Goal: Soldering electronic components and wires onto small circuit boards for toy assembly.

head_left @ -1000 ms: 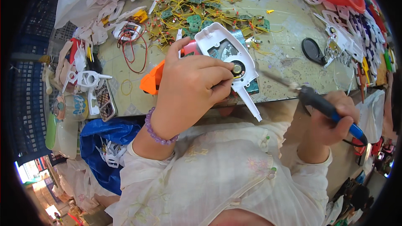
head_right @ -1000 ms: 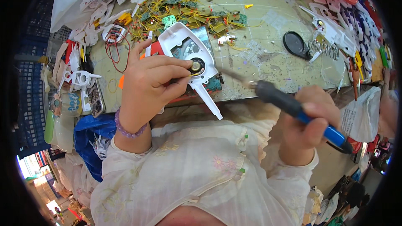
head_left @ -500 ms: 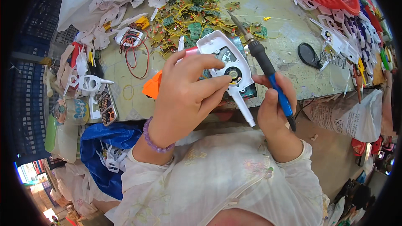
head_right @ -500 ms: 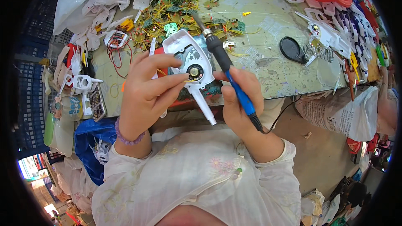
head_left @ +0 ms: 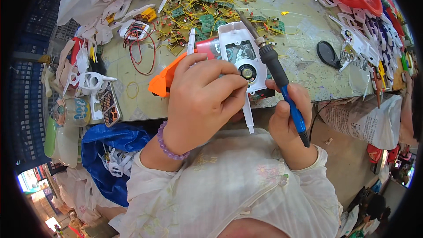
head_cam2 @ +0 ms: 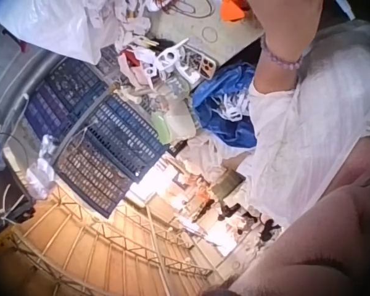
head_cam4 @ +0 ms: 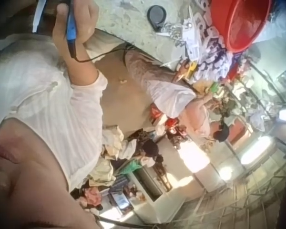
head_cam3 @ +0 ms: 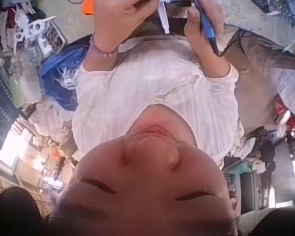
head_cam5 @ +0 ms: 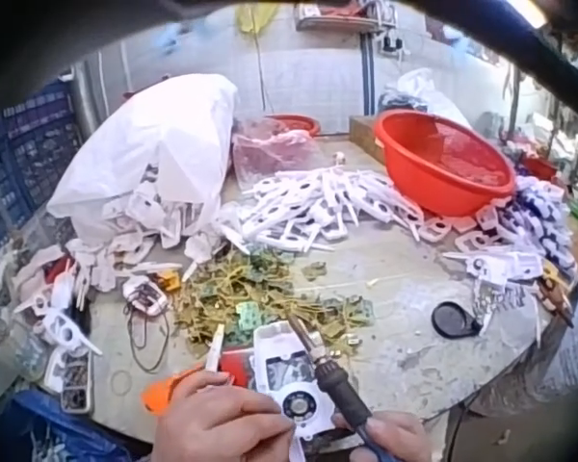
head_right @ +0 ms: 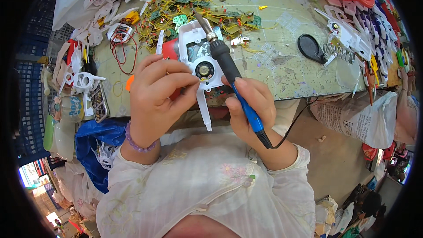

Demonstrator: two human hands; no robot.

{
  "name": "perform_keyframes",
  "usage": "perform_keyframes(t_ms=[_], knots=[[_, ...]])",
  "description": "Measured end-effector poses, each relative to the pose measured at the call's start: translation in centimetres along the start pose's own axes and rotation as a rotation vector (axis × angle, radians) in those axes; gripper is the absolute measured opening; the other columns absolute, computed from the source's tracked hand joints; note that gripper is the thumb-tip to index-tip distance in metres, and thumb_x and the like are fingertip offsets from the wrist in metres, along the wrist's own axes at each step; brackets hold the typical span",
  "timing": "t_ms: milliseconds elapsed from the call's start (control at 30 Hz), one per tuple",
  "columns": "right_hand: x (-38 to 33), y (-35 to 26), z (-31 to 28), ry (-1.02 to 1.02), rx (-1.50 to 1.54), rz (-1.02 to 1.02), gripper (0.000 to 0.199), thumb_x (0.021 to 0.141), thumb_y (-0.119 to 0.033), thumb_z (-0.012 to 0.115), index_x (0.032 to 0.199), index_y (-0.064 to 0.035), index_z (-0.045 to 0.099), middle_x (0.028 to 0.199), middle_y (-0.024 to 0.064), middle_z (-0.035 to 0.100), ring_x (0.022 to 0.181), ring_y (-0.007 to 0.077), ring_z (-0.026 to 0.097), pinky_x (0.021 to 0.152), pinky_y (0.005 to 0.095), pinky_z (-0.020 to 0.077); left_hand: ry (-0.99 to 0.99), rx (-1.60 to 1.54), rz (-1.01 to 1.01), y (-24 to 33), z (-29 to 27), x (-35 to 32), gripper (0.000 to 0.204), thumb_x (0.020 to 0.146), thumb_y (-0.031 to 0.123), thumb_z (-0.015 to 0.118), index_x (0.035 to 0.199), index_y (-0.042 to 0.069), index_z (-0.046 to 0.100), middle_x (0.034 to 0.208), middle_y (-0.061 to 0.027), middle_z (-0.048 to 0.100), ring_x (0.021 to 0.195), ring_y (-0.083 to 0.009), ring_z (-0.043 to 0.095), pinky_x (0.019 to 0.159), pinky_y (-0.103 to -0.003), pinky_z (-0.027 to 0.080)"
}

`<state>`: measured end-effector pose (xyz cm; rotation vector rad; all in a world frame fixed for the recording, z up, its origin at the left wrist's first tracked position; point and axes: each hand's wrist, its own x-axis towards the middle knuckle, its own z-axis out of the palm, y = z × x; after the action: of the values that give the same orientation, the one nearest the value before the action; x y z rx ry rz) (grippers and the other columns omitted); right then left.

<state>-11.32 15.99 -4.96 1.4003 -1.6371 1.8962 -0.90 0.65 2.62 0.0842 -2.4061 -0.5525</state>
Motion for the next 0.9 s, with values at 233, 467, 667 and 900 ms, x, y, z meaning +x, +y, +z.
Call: perform_keyframes(t_ms=[233, 467, 667, 900], knots=[[0.1, 0.0, -0.6, -0.016, -0.011, 0.007, 0.033, 0.089, -0.011, 0.063, 0.118, -0.0003, 0.053, 0.101, 0.0204, 0.065, 0.086, 0.0237, 0.064, 0.074, 0.0311, 0.0511, -0.062, 0.030, -0.090, 0.7, 0.7, 0.0, 0.008, 0.068, 0.007, 0.068, 0.070, 0.008, 0.061, 0.088, -0.0012, 0.070, 0.072, -0.0197, 0.063, 0.088, -0.039, 0.042], [1.4, -1.5, -5.6, 0.262, 0.179, 0.071, 0.035, 0.095, -0.034, 0.052, 0.102, 0.0003, 0.054, 0.076, 0.0113, 0.056, 0.057, 0.0187, 0.054, 0.053, 0.0296, 0.0427, -0.057, 0.042, -0.112, 0.8, 0.8, -0.2, 0.008, 0.068, 0.007, 0.068, 0.068, 0.008, 0.061, 0.086, -0.0006, 0.070, 0.073, -0.0186, 0.064, 0.090, -0.042, 0.039], [3.5, -3.6, -7.1, 0.063, 0.125, -0.020, 0.032, 0.095, -0.034, 0.052, 0.092, -0.0029, 0.055, 0.062, 0.0045, 0.049, 0.046, 0.0136, 0.041, 0.043, 0.0284, 0.0299, -0.050, 0.062, -0.113, 0.9, 1.0, 0.0, 0.009, 0.067, 0.005, 0.068, 0.067, 0.008, 0.060, 0.085, -0.0001, 0.070, 0.073, -0.0181, 0.064, 0.090, -0.042, 0.039], [3.5, -3.7, -6.8, 0.008, 0.086, 0.006, 0.029, 0.094, -0.032, 0.052, 0.090, -0.0036, 0.056, 0.062, 0.0044, 0.050, 0.045, 0.0139, 0.040, 0.043, 0.0287, 0.0298, -0.063, 0.087, -0.093, 0.9, 0.9, 0.2, 0.011, 0.066, 0.005, 0.068, 0.065, 0.008, 0.058, 0.084, 0.0003, 0.069, 0.071, -0.0178, 0.063, 0.089, -0.043, 0.039]])
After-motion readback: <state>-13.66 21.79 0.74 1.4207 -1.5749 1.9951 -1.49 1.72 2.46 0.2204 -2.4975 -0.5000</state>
